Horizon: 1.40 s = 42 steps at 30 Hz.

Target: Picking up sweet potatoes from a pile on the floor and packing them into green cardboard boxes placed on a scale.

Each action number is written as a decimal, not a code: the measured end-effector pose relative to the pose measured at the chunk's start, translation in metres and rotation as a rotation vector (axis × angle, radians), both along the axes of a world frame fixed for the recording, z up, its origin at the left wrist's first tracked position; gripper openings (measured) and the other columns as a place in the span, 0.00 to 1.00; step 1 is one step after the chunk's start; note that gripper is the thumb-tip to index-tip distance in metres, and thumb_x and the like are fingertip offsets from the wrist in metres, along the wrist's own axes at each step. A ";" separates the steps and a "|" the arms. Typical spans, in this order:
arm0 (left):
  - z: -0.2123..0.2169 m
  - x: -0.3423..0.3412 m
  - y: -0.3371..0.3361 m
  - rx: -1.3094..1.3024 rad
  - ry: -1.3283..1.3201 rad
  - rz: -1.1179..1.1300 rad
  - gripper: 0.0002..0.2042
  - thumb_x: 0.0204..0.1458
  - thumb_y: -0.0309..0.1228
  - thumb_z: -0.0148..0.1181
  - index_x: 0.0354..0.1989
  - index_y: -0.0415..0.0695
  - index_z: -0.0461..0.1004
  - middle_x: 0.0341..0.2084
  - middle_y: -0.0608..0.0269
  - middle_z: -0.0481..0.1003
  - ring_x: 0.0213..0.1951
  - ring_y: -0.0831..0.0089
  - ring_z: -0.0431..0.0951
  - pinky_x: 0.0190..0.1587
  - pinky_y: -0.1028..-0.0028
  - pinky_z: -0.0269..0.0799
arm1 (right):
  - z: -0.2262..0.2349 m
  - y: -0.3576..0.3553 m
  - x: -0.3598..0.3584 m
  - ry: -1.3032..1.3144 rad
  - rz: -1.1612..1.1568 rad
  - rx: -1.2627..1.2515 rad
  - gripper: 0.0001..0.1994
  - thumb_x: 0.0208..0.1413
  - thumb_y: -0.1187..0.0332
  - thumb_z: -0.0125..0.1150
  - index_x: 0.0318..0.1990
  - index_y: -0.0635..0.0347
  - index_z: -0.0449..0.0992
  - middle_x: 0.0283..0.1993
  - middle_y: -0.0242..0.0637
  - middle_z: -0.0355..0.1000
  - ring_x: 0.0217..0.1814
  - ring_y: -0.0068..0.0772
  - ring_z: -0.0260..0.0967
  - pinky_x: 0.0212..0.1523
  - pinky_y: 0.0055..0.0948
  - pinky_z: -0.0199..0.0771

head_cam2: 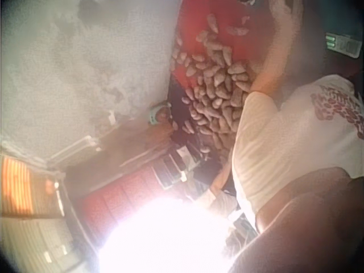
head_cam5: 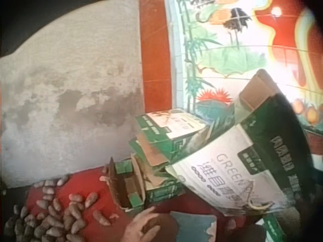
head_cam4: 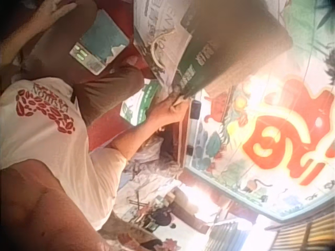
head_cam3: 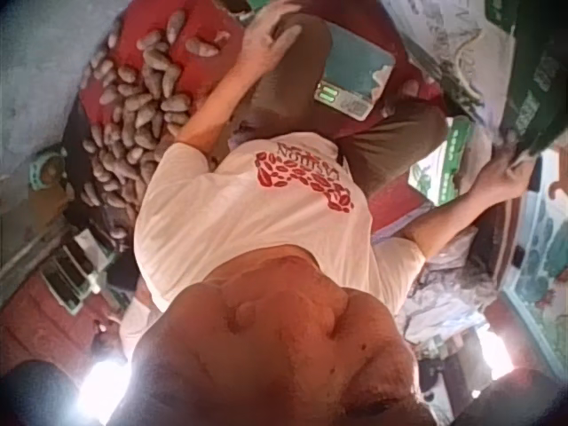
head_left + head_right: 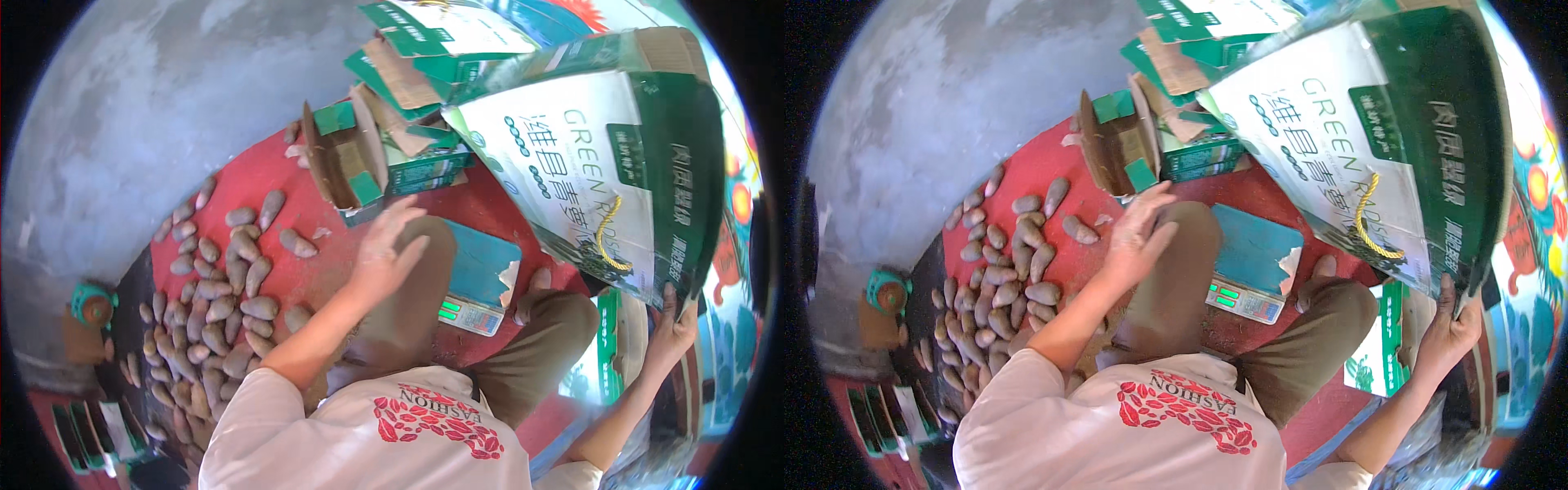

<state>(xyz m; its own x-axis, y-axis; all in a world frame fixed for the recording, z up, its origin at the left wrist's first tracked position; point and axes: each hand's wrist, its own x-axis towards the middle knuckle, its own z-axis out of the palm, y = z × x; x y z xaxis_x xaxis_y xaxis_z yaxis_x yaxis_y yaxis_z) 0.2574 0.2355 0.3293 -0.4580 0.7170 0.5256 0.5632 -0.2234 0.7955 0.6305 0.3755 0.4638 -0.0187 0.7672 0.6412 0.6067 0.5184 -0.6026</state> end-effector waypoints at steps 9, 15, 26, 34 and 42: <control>0.025 0.016 -0.025 0.023 0.121 0.050 0.42 0.47 0.37 0.63 0.67 0.41 0.44 0.65 0.41 0.42 0.67 0.48 0.45 0.65 0.56 0.43 | 0.018 -0.020 -0.118 0.192 0.384 -0.082 0.16 0.53 0.76 0.61 0.49 0.69 0.71 0.42 0.32 0.72 0.41 0.20 0.65 0.46 0.20 0.64; 0.028 -0.011 -0.061 0.109 0.220 0.325 0.47 0.45 0.36 0.64 0.68 0.43 0.36 0.67 0.45 0.33 0.67 0.50 0.41 0.64 0.55 0.46 | 0.020 -0.064 -0.226 0.195 0.739 -0.127 0.14 0.53 0.75 0.59 0.47 0.68 0.73 0.36 0.32 0.73 0.37 0.18 0.66 0.40 0.19 0.66; -0.011 -0.050 -0.119 0.096 -0.126 0.495 0.48 0.48 0.40 0.62 0.67 0.34 0.32 0.65 0.40 0.37 0.68 0.52 0.37 0.67 0.61 0.37 | -0.076 -0.133 -0.348 0.047 1.168 -0.336 0.06 0.54 0.75 0.52 0.38 0.61 0.73 0.27 0.49 0.71 0.29 0.48 0.72 0.31 0.35 0.70; -0.022 -0.055 -0.145 0.100 -0.507 0.550 0.52 0.40 0.27 0.66 0.67 0.38 0.31 0.60 0.48 0.47 0.62 0.60 0.52 0.59 0.66 0.59 | -0.116 -0.171 -0.369 -0.137 1.231 -0.140 0.10 0.46 0.77 0.53 0.39 0.63 0.72 0.33 0.49 0.73 0.34 0.52 0.72 0.35 0.43 0.72; 0.026 -0.042 -0.129 0.439 -0.218 0.469 0.50 0.48 0.44 0.59 0.68 0.43 0.26 0.68 0.51 0.30 0.69 0.57 0.35 0.65 0.54 0.41 | -0.058 -0.153 -0.365 0.008 1.290 0.062 0.11 0.45 0.77 0.55 0.39 0.64 0.72 0.31 0.45 0.72 0.33 0.49 0.71 0.33 0.39 0.72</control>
<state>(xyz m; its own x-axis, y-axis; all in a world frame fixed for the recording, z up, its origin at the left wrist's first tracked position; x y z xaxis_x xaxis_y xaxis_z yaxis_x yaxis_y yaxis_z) 0.2151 0.1061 0.3550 -0.7969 0.1579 0.5831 0.5163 -0.3232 0.7931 0.2654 0.2229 0.4056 -0.7152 0.1667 0.6787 -0.3543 0.7506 -0.5577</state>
